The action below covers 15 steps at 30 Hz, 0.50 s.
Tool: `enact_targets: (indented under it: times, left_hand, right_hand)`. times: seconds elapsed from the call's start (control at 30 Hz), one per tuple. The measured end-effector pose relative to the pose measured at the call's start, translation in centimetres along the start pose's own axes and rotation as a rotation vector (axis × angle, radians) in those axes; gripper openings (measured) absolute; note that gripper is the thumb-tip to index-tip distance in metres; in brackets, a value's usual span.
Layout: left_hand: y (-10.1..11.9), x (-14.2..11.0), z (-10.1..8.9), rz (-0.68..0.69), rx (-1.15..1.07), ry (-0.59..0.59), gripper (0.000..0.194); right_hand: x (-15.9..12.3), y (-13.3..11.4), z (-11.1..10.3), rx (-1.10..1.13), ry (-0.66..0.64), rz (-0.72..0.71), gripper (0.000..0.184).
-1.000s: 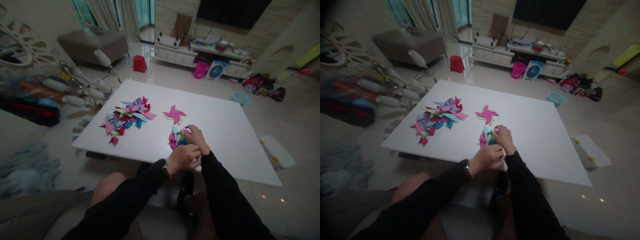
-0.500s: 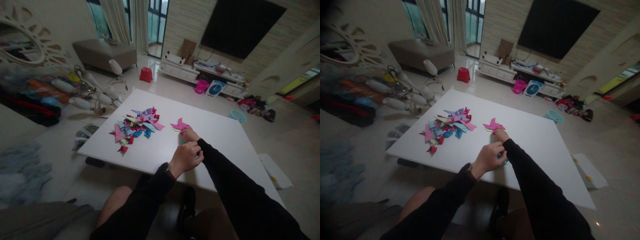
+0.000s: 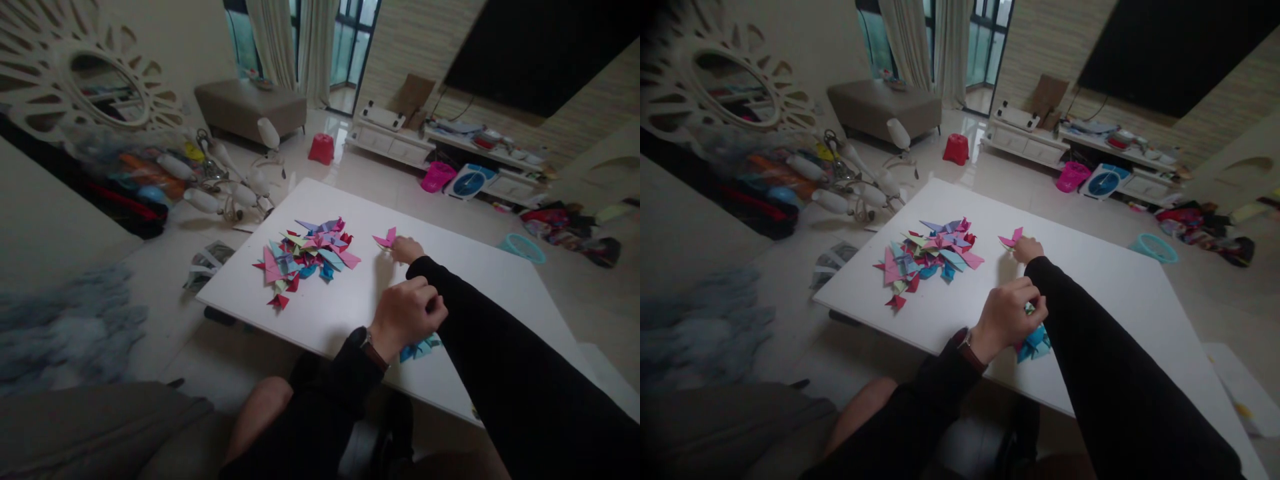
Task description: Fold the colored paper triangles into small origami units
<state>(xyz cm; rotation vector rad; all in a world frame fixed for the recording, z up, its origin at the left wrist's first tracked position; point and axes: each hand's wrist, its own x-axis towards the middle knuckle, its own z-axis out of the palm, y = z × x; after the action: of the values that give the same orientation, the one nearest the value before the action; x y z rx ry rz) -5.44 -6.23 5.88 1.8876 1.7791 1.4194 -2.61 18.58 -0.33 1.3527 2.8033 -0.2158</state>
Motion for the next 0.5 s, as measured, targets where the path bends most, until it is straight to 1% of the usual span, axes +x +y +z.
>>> enact_targets:
  times: [0.07,0.13,0.23,0.3,0.33,0.4,0.47,0.5]
  left_hand:
    - [-0.3,0.2,-0.3,-0.009,-0.008,0.062,0.023]
    - [-0.5,0.2,-0.7,-0.025,-0.011,0.135,0.024]
    - [-0.8,0.2,-1.5,-0.054,-0.004,0.212,0.027]
    - [-0.9,0.0,-2.0,-0.071,-0.002,0.221,0.028]
    - [-0.9,0.0,-2.3,-0.077,-0.003,0.219,0.028]
    - [-1.0,-0.1,-2.6,-0.079,-0.007,0.214,0.029]
    - [-1.2,-0.2,-2.8,-0.068,-0.012,0.217,0.029]
    - [-1.3,-0.2,-2.8,-0.061,-0.014,0.221,0.028]
  right_hand:
    - [1.4,-3.0,-0.8,-0.008,0.02,-0.034,0.019]
    - [2.5,-6.8,-1.0,0.033,0.02,-0.109,0.023]
    - [2.9,-12.6,-0.2,0.163,-0.02,-0.221,0.043]
    - [2.6,-15.7,0.8,0.228,-0.046,-0.217,0.05]
    - [2.4,-16.8,1.3,0.252,-0.047,-0.196,0.048]
    - [2.1,-18.3,2.1,0.291,-0.024,-0.163,0.036]
    - [1.6,-18.8,2.3,0.317,0.015,-0.152,0.023]
    - [1.3,-18.7,2.1,0.323,0.033,-0.149,0.019]
